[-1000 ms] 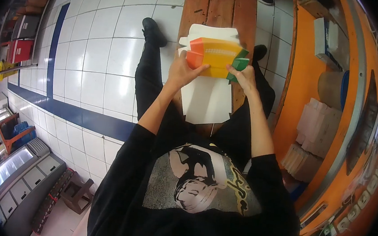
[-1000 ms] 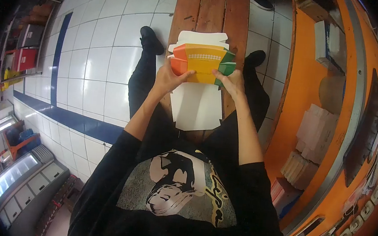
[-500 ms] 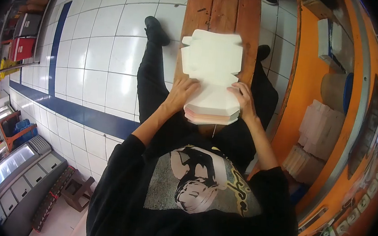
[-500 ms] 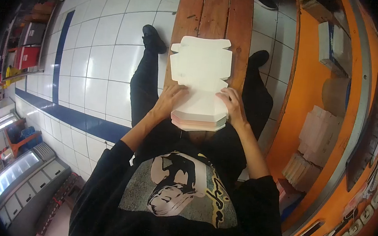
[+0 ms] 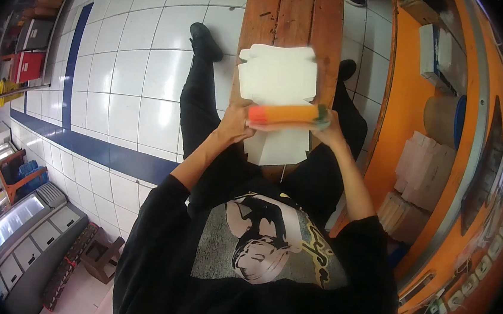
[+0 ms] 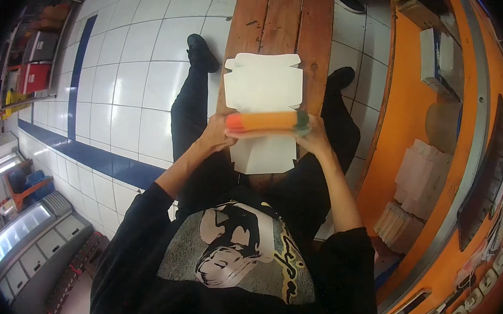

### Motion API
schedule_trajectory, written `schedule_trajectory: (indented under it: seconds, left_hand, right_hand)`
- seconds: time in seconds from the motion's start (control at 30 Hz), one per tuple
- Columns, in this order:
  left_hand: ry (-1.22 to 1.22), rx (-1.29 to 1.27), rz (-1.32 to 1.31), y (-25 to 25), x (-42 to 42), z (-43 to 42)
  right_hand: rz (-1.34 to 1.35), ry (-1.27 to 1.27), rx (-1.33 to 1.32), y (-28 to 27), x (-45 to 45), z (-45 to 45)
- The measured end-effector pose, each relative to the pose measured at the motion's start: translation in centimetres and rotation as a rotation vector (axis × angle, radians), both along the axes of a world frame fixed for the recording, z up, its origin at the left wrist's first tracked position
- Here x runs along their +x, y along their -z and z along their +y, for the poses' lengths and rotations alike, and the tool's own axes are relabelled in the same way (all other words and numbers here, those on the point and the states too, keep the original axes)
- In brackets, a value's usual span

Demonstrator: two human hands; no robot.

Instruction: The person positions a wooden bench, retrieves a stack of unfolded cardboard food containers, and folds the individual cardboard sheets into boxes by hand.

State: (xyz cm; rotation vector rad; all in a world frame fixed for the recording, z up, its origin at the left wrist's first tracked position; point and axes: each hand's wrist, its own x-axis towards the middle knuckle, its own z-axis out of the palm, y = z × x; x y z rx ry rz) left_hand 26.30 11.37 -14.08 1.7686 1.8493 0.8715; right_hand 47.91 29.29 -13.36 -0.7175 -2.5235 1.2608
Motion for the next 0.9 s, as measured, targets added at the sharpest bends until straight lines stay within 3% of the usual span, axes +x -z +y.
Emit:
schedule_trajectory:
  seconds: [0.07, 0.13, 0.17, 0.23, 0.3, 0.43, 0.67, 0.73, 0.9]
  left_hand:
    - [-0.134, -0.076, -0.060, -1.6, 0.3, 0.6]
    - [-0.284, -0.331, -0.237, -3.0, 0.3, 0.9]
    - [-0.284, -0.330, -0.235, -2.0, 0.2, 0.6]
    - [-0.075, -0.015, 0.011, 0.9, -0.5, -0.5]
    - [-0.130, 0.015, 0.035, 0.3, -0.2, -1.5]
    - [-0.133, 0.064, 0.183, 0.8, -0.1, -1.9]
    - [-0.048, -0.018, 0.241, 0.3, -0.2, -1.4]
    - [-0.025, -0.076, 0.103, 0.9, 0.0, -1.6]
    - [0.022, 0.024, 0.050, 1.2, -0.4, -1.6]
  right_hand:
    - [-0.098, 0.064, -0.157, -0.3, -0.7, 0.5]
    - [-0.190, 0.089, -0.299, -0.1, -0.8, 1.0]
    - [-0.174, 0.074, -0.301, -0.5, -1.0, 0.9]
    - [-0.152, 0.055, -0.305, -0.1, -0.8, 0.6]
    - [0.035, -0.106, -0.026, 1.4, 0.4, 0.1]
    - [0.099, -0.110, 0.269, 0.9, 1.3, -1.8]
    - [0.088, -0.148, 0.366, -0.2, 1.8, -1.6]
    - [0.107, -0.226, 0.345, 1.5, 2.1, -1.2]
    - [0.099, -0.232, 0.203, 1.3, 1.6, -0.8]
